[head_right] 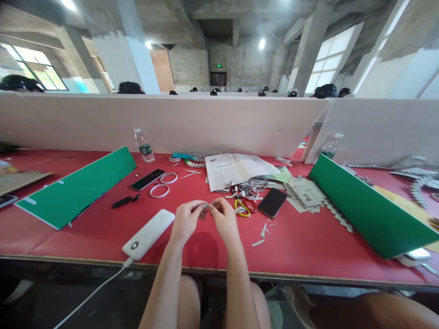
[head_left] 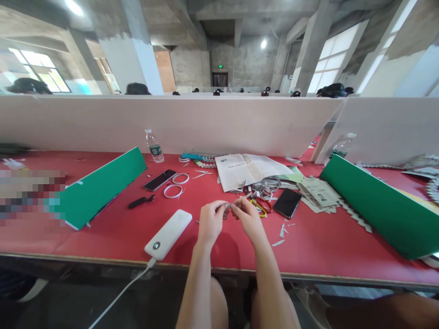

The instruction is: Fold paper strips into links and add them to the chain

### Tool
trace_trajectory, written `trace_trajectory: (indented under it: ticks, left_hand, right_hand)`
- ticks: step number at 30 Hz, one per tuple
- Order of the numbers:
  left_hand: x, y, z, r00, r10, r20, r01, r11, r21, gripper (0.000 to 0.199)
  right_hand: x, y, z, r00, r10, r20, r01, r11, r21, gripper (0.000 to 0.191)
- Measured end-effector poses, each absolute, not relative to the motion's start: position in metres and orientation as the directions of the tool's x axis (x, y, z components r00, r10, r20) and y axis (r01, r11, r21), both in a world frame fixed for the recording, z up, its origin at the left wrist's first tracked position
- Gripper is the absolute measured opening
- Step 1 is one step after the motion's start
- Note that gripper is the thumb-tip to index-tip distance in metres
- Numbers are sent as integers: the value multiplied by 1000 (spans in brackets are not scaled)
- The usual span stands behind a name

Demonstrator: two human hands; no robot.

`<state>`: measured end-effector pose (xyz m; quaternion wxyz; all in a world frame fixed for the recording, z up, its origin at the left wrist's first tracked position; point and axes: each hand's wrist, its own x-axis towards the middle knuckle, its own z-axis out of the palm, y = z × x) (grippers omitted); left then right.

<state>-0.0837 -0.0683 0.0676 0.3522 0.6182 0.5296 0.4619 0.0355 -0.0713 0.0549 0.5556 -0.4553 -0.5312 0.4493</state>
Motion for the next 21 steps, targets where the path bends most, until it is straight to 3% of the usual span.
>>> trace_trajectory:
  ticks: [4, 8, 12, 18, 21]
  left_hand:
    - [-81, -66, 59, 59, 993, 104, 389, -119, 913, 35]
    - [-79, -66, 55, -40, 994, 100, 501, -66, 863, 53]
    - [-80, -69, 52, -6, 997, 71, 576, -55, 816, 51]
    - [-82, -72, 50, 57, 995, 77, 668, -95, 738, 42]
    - [-82, -70, 49, 78, 994, 70, 662, -104, 742, 39]
  right_hand:
    - [47, -68, 54, 18, 1000, 17, -5, 18, -1000, 14]
    - [60, -50, 47, 222, 970, 94, -5, 98, -995, 25]
    - [70, -37, 30, 327, 939, 110, 236, 31, -971, 55]
    - [127, -49, 21, 360, 911, 201, 420, 34, -907, 44]
    - [205, -53, 27, 538, 813, 223, 614, -196, -765, 44]
